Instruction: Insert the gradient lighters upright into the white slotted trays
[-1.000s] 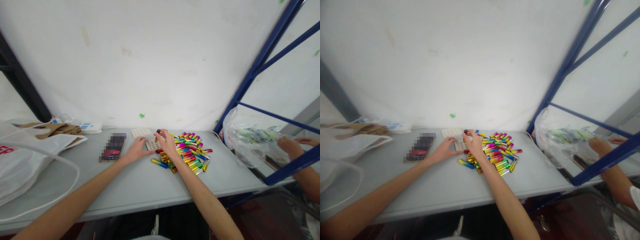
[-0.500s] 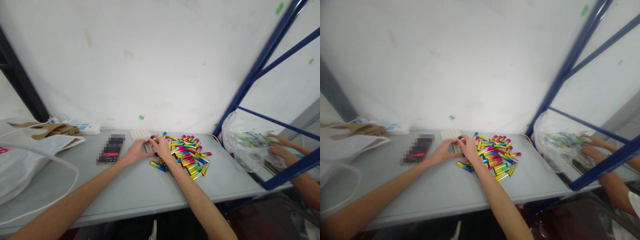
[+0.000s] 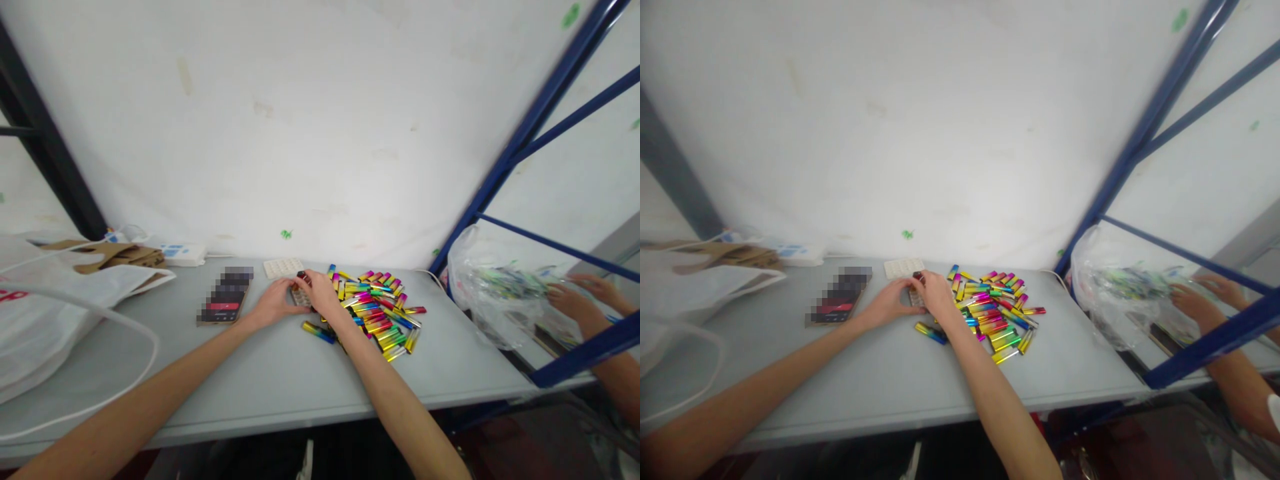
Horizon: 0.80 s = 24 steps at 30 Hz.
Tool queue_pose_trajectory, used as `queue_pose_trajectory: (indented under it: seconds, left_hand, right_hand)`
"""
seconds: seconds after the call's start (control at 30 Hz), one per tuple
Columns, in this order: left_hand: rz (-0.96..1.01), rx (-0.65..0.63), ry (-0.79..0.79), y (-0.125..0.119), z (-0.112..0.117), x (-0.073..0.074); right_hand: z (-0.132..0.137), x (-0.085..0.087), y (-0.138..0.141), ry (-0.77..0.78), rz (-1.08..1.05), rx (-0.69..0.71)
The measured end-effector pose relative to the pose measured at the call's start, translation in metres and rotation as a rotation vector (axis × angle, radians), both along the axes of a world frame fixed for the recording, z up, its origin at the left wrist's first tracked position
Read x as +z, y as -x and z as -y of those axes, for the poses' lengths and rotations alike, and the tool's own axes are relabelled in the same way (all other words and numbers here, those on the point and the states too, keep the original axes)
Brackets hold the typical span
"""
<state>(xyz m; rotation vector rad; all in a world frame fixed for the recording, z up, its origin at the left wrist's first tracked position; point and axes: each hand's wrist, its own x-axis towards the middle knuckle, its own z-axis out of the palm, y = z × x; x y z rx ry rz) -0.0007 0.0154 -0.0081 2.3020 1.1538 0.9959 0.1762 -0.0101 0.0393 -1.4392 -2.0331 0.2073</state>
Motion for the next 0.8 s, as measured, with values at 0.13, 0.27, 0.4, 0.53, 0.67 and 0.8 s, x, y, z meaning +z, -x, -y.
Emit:
queue_pose_trajectory:
  seconds: [0.13, 0.27, 0.4, 0.53, 0.67, 0.8]
  left_hand:
    - [-0.014, 0.013, -0.009, 0.0, -0.002, -0.001]
    - [-0.043, 0.03, -0.01, 0.0, -0.002, 0.0]
    - [-0.047, 0.024, -0.008, 0.001, 0.002, 0.003]
    - [-0.06, -0.002, 0.001, 0.002, 0.005, 0.005]
    - [-0.077, -0.03, 0.007, 0.003, 0.005, 0.009]
    - [-0.106, -0.03, 0.014, 0.01, 0.002, 0.014]
  right_hand:
    - [-0.004, -0.002, 0.003, 0.034, 0.079, -0.013]
    - [-0.002, 0.0, -0.002, 0.025, 0.067, 0.021]
    - [0.016, 0.017, -0.027, -0.022, -0.044, 0.037]
    - [0.068, 0.035, -0.054, 0.025, -0.019, 0.206]
    - [0.123, 0.03, -0.064, 0.028, 0.254, 0.182]
    - [0.14, 0.017, -0.057, -0.033, 0.454, 0.043]
